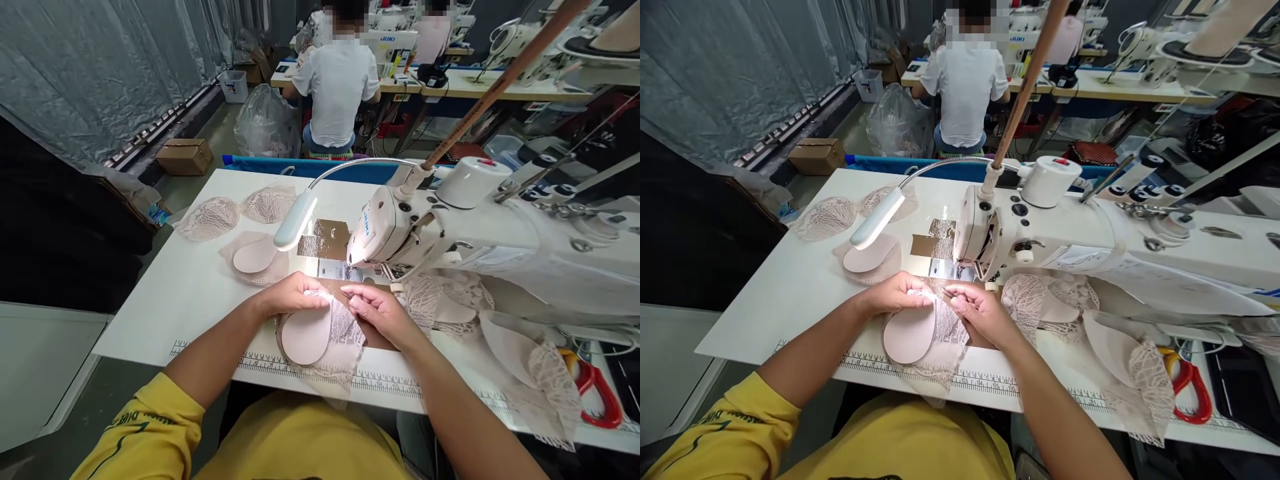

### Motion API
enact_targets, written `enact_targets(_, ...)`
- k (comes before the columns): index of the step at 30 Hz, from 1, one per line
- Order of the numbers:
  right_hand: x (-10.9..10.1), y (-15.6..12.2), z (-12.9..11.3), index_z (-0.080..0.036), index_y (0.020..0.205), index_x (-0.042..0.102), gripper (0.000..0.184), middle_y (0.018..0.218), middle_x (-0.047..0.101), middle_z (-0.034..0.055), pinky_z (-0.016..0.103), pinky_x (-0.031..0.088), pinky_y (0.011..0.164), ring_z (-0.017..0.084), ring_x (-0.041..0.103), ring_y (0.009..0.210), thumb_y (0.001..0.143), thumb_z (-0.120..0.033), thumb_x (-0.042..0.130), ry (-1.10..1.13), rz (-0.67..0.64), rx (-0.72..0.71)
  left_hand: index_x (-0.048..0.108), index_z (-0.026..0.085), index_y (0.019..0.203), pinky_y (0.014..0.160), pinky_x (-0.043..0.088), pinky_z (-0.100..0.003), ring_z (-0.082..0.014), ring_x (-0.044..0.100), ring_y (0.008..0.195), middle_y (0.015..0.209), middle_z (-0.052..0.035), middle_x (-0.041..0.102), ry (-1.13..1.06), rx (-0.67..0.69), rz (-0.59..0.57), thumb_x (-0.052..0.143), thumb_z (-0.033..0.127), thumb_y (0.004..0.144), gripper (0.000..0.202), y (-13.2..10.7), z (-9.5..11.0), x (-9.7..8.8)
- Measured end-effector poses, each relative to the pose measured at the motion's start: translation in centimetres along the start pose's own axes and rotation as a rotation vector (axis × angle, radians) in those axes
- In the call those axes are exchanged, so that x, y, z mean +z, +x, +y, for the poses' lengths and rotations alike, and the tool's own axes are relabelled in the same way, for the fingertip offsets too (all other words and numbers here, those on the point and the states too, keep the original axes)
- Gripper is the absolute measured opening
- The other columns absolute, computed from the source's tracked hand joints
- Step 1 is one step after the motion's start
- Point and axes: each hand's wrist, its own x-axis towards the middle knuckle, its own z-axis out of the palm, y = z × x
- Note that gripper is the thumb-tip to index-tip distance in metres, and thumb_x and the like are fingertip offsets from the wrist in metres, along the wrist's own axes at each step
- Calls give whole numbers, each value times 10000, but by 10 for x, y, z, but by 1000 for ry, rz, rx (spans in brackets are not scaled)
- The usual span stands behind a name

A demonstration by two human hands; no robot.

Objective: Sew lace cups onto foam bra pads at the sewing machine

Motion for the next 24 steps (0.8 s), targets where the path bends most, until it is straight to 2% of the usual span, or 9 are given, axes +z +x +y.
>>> enact_targets(3,1,1,-1,-194,1116,637,371,927,667,54,315,496,744,172,614,808,848,-448,601,48,-48,16,709,96,946,632,446,-254,-148,569,693,778,-59,649,-15,-9,9,713,405,759,361,1,-1,0)
enact_targets(7,5,3,-3,-201,1074,636,303,987,662,52,298,489,760,168,610,850,845,-398,621,69,-81,-8,717,106,980,660,432,-249,-141,559,719,813,-55,653,3,21,-22,700,390,778,349,4,-3,0)
enact_targets(14,9,6,0,-197,1024,645,252,884,643,33,283,466,707,152,575,767,855,-379,603,25,-126,-58,690,96,759,546,293,-210,-82,403,607,643,15,507,33,71,-111,692,391,785,296,6,1,1)
enact_targets(24,14,7,-2,-197,983,678,210,872,660,34,295,470,727,165,598,795,855,-345,601,-17,-68,-104,605,90,685,487,208,-205,-63,309,548,587,42,389,45,-1,-162,686,479,764,405,5,3,0)
